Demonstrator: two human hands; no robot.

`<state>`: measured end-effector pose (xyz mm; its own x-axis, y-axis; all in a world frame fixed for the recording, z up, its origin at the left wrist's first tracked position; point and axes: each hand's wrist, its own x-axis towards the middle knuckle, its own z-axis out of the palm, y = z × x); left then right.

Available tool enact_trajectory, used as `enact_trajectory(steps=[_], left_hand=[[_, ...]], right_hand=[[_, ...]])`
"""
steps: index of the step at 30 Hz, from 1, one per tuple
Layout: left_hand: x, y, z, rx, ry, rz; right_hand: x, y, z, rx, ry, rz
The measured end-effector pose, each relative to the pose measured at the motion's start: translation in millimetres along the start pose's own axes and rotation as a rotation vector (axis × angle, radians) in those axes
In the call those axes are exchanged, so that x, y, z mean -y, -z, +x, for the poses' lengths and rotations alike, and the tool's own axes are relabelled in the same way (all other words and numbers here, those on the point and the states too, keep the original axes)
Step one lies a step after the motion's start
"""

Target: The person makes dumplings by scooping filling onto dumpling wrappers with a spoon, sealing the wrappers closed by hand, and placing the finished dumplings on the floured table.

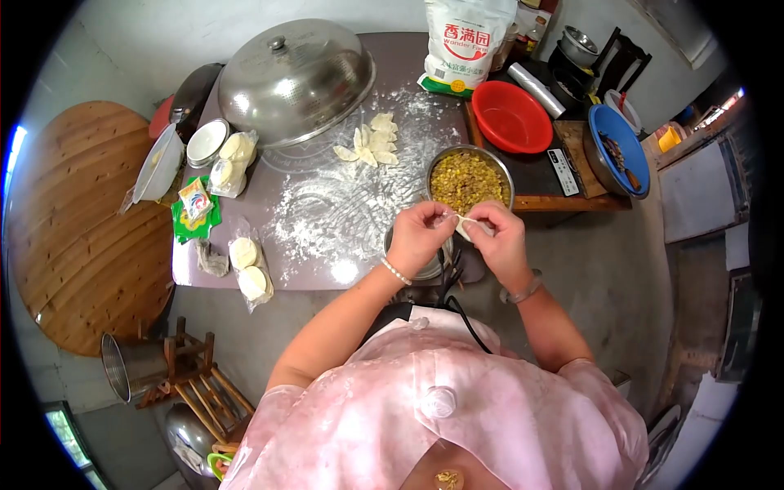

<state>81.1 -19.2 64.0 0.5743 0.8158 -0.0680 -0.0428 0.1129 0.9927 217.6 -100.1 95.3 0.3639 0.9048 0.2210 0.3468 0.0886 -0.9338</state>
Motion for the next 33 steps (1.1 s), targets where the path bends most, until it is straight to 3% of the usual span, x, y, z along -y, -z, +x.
enact_trajectory(steps=[2, 7, 16, 22, 28, 33], left_hand=[[-3, 0, -4, -0.043, -0.055, 0.133], [0, 2, -13, -0.068, -0.216, 0.278], [-4, 4, -18, -0.02, -0.179, 0.243], [-5, 5, -22, -0.044, -0.055, -0.013], [-1, 11, -22, -0.055, -0.039, 0.027], [-4, 17, -28, -0.054, -0.123, 0.318]], right_hand=[[16, -2, 0, 0.029, 0.166, -0.161], [12, -7, -1, -0.002, 0.135, -0.119], [10, -10, 1, -0.003, 0.173, -0.114], [7, -10, -2, -0.005, 0.152, -0.086], [11, -10, 0, 0.008, 0.168, -0.086], [8, -14, -2, 0.041, 0.147, -0.087]])
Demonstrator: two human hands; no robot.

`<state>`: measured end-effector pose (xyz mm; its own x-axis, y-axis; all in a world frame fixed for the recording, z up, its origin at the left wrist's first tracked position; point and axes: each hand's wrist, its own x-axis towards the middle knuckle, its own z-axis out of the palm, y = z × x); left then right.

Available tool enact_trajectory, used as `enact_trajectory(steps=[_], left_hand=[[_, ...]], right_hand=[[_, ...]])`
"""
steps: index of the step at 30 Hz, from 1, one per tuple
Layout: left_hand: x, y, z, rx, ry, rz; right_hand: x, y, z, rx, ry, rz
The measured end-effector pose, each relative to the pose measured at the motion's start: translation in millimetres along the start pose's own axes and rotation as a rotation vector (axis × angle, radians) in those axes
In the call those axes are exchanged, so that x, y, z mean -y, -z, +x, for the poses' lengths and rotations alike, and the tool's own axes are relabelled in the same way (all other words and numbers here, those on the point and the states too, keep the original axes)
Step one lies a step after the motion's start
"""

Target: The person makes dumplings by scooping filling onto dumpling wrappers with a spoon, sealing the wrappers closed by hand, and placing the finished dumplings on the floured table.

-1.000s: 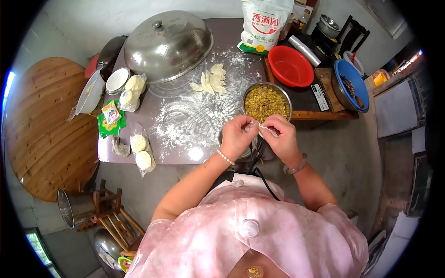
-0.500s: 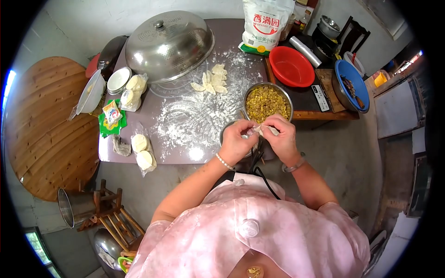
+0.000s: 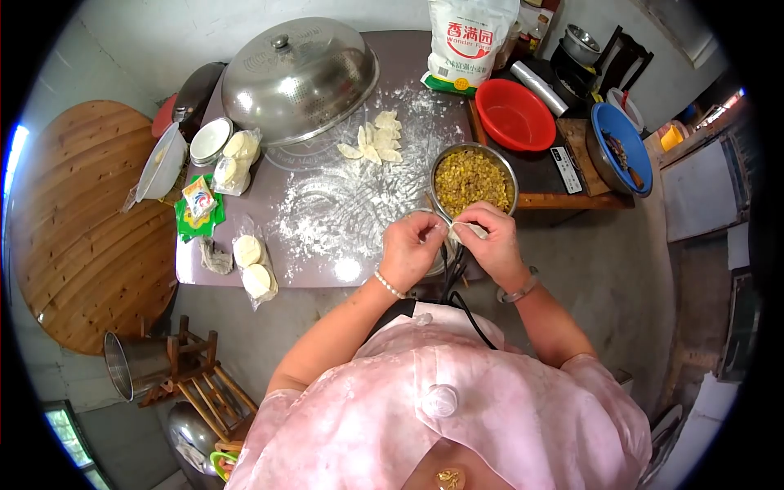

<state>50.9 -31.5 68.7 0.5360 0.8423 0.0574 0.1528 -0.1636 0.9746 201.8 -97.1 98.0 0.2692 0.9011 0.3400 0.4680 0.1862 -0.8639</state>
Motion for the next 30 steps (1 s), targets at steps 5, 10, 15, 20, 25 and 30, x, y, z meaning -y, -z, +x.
enact_trajectory(steps=[5, 10, 15, 20, 25, 30], left_hand=[[-4, -2, -3, 0.015, 0.105, -0.417], [0, 4, -7, 0.032, 0.459, -0.598], [10, 8, -9, -0.07, 0.522, -0.929], [17, 12, -12, -0.128, 0.519, -1.015], [13, 15, -9, -0.107, 0.524, -0.973], [23, 20, -4, -0.012, 0.557, -0.889]], right_hand=[[-9, -4, 3, 0.049, -0.2, 0.122], [-3, -9, 10, 0.162, -0.547, 0.583], [-13, -8, 10, 0.21, -0.551, 0.575], [-19, -8, 3, 0.319, -0.574, 0.52], [-18, -13, 8, 0.279, -0.639, 0.52], [-24, -20, 15, 0.307, -0.631, 0.468]])
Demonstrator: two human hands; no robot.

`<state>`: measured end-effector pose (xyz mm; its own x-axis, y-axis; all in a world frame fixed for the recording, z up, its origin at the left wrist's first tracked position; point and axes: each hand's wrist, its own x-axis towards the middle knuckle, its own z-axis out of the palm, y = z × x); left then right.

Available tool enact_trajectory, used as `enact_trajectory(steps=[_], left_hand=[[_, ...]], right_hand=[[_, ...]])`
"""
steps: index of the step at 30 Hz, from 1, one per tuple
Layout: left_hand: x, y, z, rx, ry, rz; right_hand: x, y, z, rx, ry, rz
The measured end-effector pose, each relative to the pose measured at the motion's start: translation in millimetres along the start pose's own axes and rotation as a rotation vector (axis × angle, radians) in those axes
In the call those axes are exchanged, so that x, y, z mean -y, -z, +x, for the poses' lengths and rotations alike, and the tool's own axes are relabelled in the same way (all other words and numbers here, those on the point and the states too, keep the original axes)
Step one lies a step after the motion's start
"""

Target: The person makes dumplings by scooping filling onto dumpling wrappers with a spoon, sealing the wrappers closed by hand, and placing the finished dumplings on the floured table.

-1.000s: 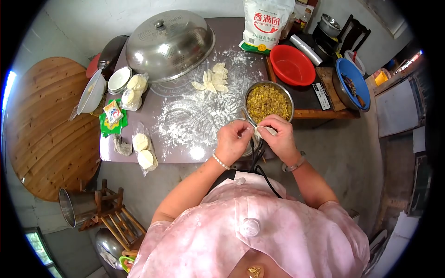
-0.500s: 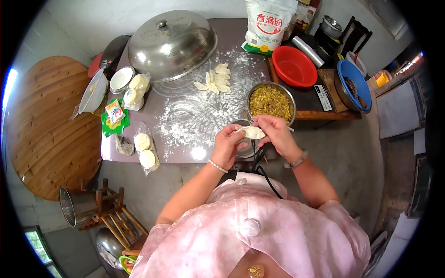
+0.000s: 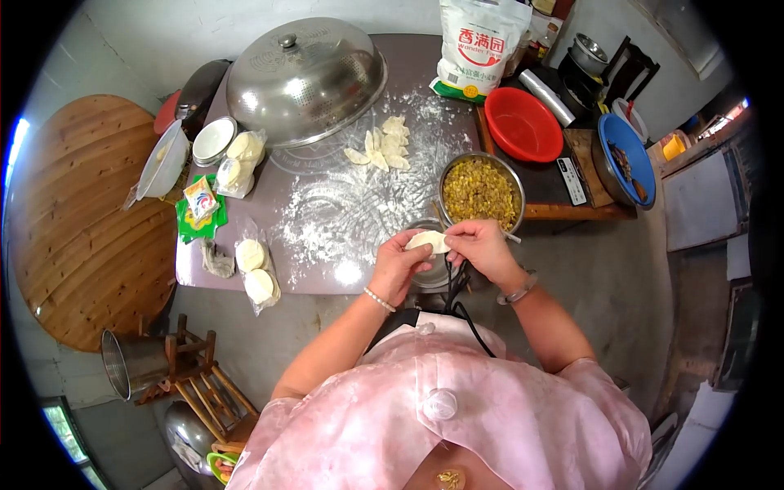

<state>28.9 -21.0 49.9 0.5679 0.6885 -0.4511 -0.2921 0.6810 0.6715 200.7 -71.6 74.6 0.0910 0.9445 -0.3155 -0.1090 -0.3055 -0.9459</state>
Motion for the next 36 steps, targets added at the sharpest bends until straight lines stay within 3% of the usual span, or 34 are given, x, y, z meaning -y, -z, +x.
enact_trajectory(steps=[4, 8, 9, 11, 15, 18, 23, 26, 31, 36], left_hand=[[-2, 22, 19, -0.034, 0.024, 0.028], [-8, 60, 58, -0.209, -0.011, 0.077], [-7, 75, 72, -0.248, -0.037, 0.105], [-13, 97, 96, -0.365, -0.034, 0.102], [-14, 144, 149, -0.63, 0.1, 0.056], [-17, 151, 173, -0.735, 0.09, -0.085], [-28, 164, 214, -0.635, 0.003, -0.4], [-30, 160, 206, -0.446, 0.053, -0.256], [-16, 157, 176, -0.32, 0.127, -0.177], [-14, 157, 115, -0.348, 0.048, -0.081]], right_hand=[[-7, 3, 8, -0.071, 0.139, -0.191], [-30, 28, 18, -0.147, 0.297, -0.319], [-33, 33, 17, -0.167, 0.279, -0.345], [-4, 24, 7, -0.133, 0.031, -0.133], [-11, 31, 9, -0.128, 0.012, -0.197], [-9, 30, 7, -0.13, -0.006, -0.232], [-13, 32, 3, -0.14, -0.037, -0.231], [-10, 34, -1, -0.154, -0.074, -0.226], [-20, 44, -3, -0.189, -0.061, -0.198], [-24, 54, -8, -0.23, -0.047, -0.152]])
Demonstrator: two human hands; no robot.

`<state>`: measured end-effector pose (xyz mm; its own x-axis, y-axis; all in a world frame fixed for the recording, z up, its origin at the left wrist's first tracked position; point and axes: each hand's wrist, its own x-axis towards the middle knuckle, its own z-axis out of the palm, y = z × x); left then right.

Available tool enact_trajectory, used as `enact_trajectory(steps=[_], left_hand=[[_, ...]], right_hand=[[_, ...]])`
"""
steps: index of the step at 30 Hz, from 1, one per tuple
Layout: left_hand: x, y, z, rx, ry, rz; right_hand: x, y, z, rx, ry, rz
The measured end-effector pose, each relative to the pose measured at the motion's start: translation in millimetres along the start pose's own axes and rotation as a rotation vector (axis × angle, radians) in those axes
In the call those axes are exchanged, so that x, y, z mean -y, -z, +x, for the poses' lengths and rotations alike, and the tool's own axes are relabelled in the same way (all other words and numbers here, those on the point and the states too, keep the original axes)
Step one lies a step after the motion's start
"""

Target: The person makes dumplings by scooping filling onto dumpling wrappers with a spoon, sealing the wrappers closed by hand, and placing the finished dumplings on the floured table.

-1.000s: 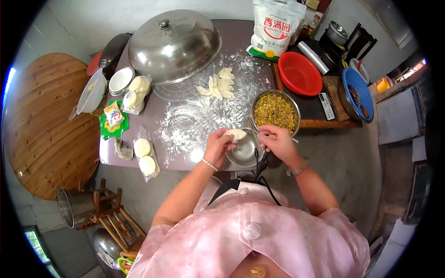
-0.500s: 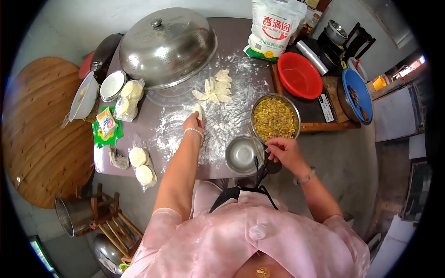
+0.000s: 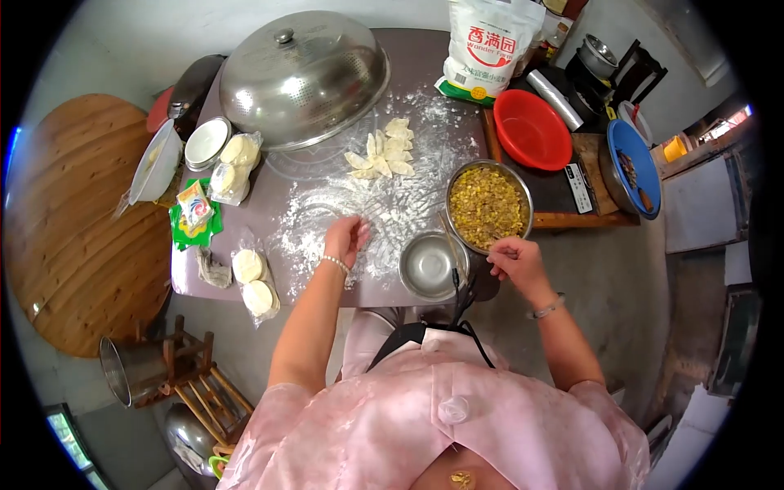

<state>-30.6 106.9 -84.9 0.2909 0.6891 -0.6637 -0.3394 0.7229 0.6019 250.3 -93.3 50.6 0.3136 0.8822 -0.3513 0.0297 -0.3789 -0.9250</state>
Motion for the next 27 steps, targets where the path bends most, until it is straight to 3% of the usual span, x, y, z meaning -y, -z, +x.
enact_trajectory(steps=[7, 10, 15, 19, 20, 22, 25, 27], left_hand=[[1, 42, -94, -0.227, -0.177, 0.095], [7, 79, -110, -0.262, -0.235, 0.108], [15, 120, -137, -0.529, -0.318, 0.111], [9, 156, -143, -0.652, -0.513, 0.221], [6, 167, -141, -0.722, -0.567, 0.32], [-4, 188, -137, -0.983, -0.746, 0.814], [-23, 190, -142, -1.039, -0.767, 1.341], [-26, 188, -137, -1.006, -0.845, 1.516]], right_hand=[[-9, 3, -3, -0.038, 0.019, 0.023], [-12, 2, -1, -0.023, 0.029, 0.02], [-13, -3, 2, -0.025, 0.017, -0.007], [-17, -1, 1, 0.007, -0.02, 0.004], [-17, 0, 0, 0.009, -0.014, 0.01], [-13, -4, -5, -0.026, 0.026, -0.001], [-13, -4, -4, -0.03, 0.039, -0.027], [-16, -2, -5, -0.026, 0.025, -0.043]])
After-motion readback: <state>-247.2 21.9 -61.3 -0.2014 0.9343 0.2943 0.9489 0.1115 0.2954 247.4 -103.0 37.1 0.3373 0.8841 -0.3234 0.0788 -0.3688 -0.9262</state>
